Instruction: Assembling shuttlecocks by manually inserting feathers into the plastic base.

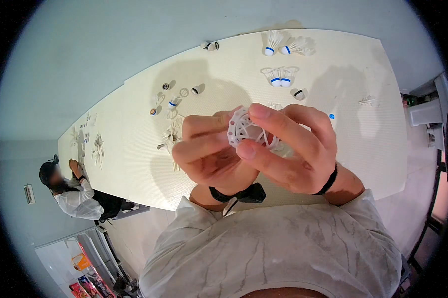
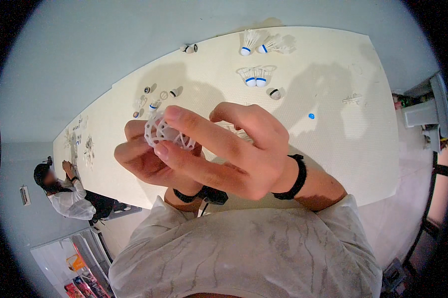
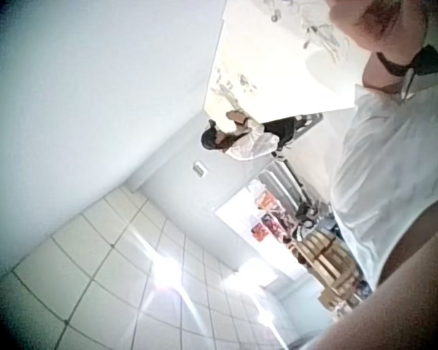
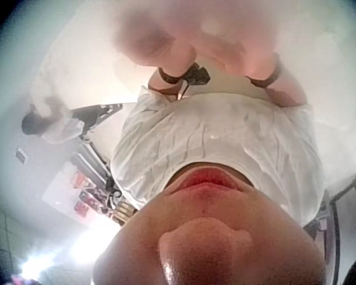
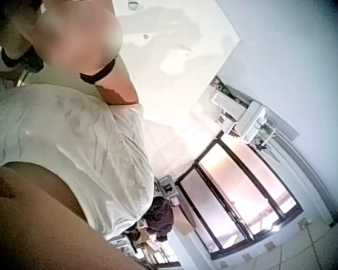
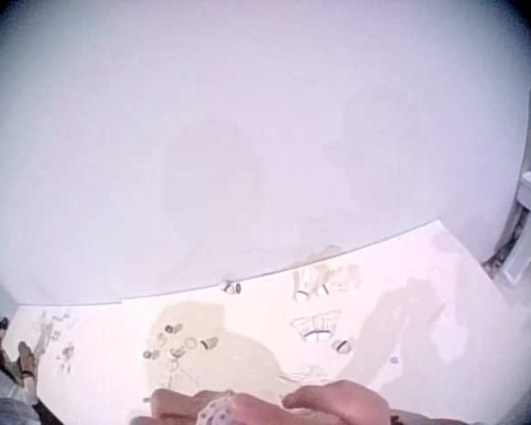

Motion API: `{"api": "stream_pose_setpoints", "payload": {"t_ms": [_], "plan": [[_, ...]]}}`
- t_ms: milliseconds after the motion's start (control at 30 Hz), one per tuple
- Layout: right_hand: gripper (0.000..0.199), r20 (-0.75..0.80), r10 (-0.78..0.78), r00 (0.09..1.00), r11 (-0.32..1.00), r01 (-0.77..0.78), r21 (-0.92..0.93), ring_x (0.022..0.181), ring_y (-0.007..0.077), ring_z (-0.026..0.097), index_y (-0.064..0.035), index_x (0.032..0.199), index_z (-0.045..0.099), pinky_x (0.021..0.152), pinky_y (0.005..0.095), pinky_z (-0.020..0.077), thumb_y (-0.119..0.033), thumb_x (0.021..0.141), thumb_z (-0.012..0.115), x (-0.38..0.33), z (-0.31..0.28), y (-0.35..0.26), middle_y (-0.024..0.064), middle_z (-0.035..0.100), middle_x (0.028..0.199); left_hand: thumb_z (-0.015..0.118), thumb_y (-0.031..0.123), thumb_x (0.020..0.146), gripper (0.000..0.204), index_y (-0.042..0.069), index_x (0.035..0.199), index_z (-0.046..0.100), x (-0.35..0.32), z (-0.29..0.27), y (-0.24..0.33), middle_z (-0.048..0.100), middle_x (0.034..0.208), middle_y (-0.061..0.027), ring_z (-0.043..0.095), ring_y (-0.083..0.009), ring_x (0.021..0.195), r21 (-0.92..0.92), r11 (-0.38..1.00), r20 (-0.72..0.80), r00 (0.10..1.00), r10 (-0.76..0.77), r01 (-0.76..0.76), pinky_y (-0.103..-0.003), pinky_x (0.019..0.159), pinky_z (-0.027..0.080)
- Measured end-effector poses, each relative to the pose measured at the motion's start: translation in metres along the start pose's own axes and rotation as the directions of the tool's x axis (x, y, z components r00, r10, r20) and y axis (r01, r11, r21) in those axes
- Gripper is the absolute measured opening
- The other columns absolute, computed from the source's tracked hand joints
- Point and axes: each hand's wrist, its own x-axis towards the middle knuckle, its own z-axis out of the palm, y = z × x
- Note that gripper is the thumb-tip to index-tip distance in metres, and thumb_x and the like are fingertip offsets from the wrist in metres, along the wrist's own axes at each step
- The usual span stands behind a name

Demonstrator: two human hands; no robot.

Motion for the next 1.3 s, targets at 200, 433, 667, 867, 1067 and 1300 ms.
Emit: {"api": "stream_pose_setpoints", "payload": {"t_ms": [200, 433, 667, 867, 1067, 1300], "plan": [[0.045, 0.012, 0.012, 1.000, 1.000, -0.012, 0.026, 0.083, 0.0212, 0.058, -0.0176, 0.112, 0.070, 0.066, 0.0256, 0.0505, -0.002, 0.070, 0.073, 0.001, 0.000, 0.001, 0.0146, 0.063, 0.123, 0.077, -0.004, 0.079, 0.057, -0.001, 0.126, 0.044, 0.005, -0.004, -0.013, 0.053, 0.097, -0.0191, 0.064, -0.0208, 0.071, 0.068, 0.981, 0.029, 0.983, 0.182, -0.183, -0.027, 0.060, 0.052], [0.041, -0.019, -0.006, 1.000, 0.995, 0.008, 0.101, 0.087, 0.0259, 0.062, -0.0151, 0.114, 0.069, 0.062, 0.0272, 0.0544, -0.002, 0.075, 0.071, 0.000, 0.005, 0.002, 0.0200, 0.062, 0.123, 0.079, -0.002, 0.077, 0.047, -0.002, 0.115, 0.052, 0.004, -0.006, -0.005, 0.054, 0.094, -0.0148, 0.060, -0.0175, 0.069, 0.102, 0.989, 0.036, 0.994, 0.105, -0.108, -0.026, 0.059, 0.050], [0.038, 0.004, 0.003, 1.000, 0.990, -0.003, 0.140, 0.089, 0.0283, 0.064, -0.0132, 0.111, 0.069, 0.060, 0.0268, 0.0543, -0.001, 0.075, 0.070, -0.002, 0.005, 0.004, 0.0230, 0.061, 0.126, 0.082, 0.002, 0.075, 0.049, 0.000, 0.115, 0.053, 0.002, -0.012, -0.002, 0.061, 0.091, -0.0146, 0.061, -0.0171, 0.074, 0.215, 0.973, 0.060, 0.996, 0.068, -0.079, -0.024, 0.062, 0.050], [0.034, -0.003, 0.008, 1.000, 0.976, -0.007, 0.217, 0.097, 0.0321, 0.064, -0.0140, 0.105, 0.070, 0.068, 0.0335, 0.0566, -0.001, 0.073, 0.073, 0.001, -0.002, 0.004, 0.0266, 0.058, 0.128, 0.084, 0.008, 0.077, 0.066, -0.001, 0.127, 0.042, 0.005, 0.003, 0.006, 0.063, 0.097, -0.0201, 0.065, -0.0182, 0.079, 0.112, 0.993, -0.119, 0.993, -0.019, 0.033, -0.025, 0.064, 0.051], [0.036, 0.006, 0.005, 1.000, 0.925, -0.007, 0.379, 0.109, 0.0397, 0.061, -0.0154, 0.114, 0.064, 0.081, 0.0397, 0.0556, -0.009, 0.080, 0.075, 0.010, -0.014, 0.012, 0.0324, 0.052, 0.133, 0.085, 0.014, 0.078, 0.067, -0.003, 0.125, 0.041, 0.000, -0.002, 0.007, 0.062, 0.103, -0.0227, 0.069, -0.0247, 0.085, -0.023, 0.993, 0.051, 0.992, -0.113, 0.114, -0.030, 0.071, 0.058], [0.063, 0.185, 0.200, 0.962, 0.876, -0.260, 0.406, 0.106, 0.0372, 0.062, -0.0051, 0.128, 0.056, 0.078, 0.0386, 0.0543, -0.031, 0.077, 0.084, 0.021, -0.042, 0.010, 0.0307, 0.055, 0.127, 0.077, 0.001, 0.077, 0.051, -0.007, 0.119, 0.051, 0.007, -0.004, -0.009, 0.060, 0.104, -0.0262, 0.068, -0.0312, 0.088, -0.007, 0.996, 0.168, 0.982, 0.084, -0.084, -0.033, 0.070, 0.060]]}}
